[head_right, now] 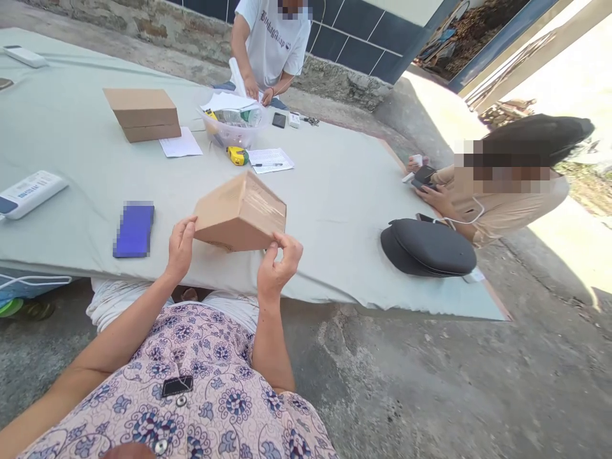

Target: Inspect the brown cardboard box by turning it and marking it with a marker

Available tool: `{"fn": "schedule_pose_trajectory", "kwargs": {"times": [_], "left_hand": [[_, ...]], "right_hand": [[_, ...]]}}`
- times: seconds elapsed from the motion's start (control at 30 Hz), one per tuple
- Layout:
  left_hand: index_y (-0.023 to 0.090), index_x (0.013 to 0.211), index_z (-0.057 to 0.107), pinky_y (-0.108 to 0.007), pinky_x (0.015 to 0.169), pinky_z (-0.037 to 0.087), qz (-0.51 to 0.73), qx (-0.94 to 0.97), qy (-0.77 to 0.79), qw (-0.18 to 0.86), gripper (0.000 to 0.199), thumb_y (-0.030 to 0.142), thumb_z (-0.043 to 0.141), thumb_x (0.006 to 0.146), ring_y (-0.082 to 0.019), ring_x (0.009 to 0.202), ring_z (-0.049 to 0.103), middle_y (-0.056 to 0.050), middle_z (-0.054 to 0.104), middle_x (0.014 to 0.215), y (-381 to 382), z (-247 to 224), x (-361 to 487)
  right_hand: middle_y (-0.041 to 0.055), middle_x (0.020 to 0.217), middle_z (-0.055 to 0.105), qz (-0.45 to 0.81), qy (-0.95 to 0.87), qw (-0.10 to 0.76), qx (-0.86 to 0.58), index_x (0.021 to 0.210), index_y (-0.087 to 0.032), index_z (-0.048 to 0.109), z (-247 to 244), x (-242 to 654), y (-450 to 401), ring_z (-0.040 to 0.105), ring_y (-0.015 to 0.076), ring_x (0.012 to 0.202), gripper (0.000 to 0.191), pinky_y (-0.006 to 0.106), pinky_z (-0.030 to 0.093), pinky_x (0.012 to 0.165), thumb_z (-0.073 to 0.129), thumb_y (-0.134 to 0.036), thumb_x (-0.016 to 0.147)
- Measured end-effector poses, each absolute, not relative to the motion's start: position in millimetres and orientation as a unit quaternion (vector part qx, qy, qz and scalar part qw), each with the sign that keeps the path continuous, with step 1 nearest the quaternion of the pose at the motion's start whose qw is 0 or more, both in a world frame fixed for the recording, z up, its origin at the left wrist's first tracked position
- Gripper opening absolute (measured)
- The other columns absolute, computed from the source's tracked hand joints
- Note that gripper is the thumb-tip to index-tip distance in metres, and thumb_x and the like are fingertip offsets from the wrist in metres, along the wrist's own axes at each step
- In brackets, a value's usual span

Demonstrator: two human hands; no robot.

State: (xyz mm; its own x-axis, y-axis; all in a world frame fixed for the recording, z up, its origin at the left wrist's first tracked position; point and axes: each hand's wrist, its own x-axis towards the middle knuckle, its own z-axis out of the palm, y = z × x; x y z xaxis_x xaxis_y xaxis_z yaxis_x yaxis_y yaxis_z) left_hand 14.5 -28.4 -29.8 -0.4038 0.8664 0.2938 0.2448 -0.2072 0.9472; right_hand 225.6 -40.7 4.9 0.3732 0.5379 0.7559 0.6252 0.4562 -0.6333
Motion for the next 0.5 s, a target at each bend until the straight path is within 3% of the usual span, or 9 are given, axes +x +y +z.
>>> {"fn": "schedule_pose_trajectory", "kwargs": {"times": [0.2,0.27,0.4,0.5], "left_hand": [[0.023,0.097,0.070,-0.047,0.108,0.048,0.557,0.499,0.615,0.249,0.064,0.079,0.039,0.094,-0.029,0.113,0.062,-0.012,0.070,0.106,-24.8,-36.3,1.2],[0.023,0.108,0.068,-0.046,0.107,0.049,0.565,0.486,0.617,0.253,0.064,0.078,0.038,0.096,-0.029,0.114,0.064,-0.012,0.071,0.112,-28.5,-29.0,0.7],[0.023,0.139,0.054,-0.045,0.113,0.047,0.651,0.483,0.546,0.211,0.067,0.074,0.036,0.099,-0.028,0.136,0.058,-0.016,0.062,0.142,-40.8,-3.4,8.8],[0.027,0.152,0.041,-0.046,0.114,0.047,0.665,0.544,0.485,0.160,0.069,0.069,0.047,0.098,-0.030,0.143,0.052,-0.016,0.053,0.153,-49.3,15.4,17.6]], "right_hand": [[0.0079,0.104,0.068,-0.103,-0.621,0.624,-0.462,0.109,-0.025,0.070,15.5,198.0,-44.0,0.066,0.0221,0.108,0.023,0.046,0.058,0.099,0.050,-0.018,0.100],[0.0075,0.104,0.066,-0.103,-0.635,0.623,-0.446,0.110,-0.026,0.070,15.0,190.0,-43.5,0.066,0.0214,0.109,0.025,0.045,0.059,0.100,0.050,-0.016,0.100],[0.0073,0.106,0.065,-0.095,-0.652,0.618,-0.429,0.111,-0.027,0.070,13.1,180.8,-44.2,0.065,0.0206,0.112,0.027,0.044,0.059,0.102,0.049,-0.013,0.099],[0.0078,0.106,0.065,-0.089,-0.648,0.611,-0.445,0.109,-0.027,0.070,11.7,178.7,-45.6,0.065,0.0216,0.113,0.027,0.047,0.058,0.103,0.047,-0.016,0.100]]}}
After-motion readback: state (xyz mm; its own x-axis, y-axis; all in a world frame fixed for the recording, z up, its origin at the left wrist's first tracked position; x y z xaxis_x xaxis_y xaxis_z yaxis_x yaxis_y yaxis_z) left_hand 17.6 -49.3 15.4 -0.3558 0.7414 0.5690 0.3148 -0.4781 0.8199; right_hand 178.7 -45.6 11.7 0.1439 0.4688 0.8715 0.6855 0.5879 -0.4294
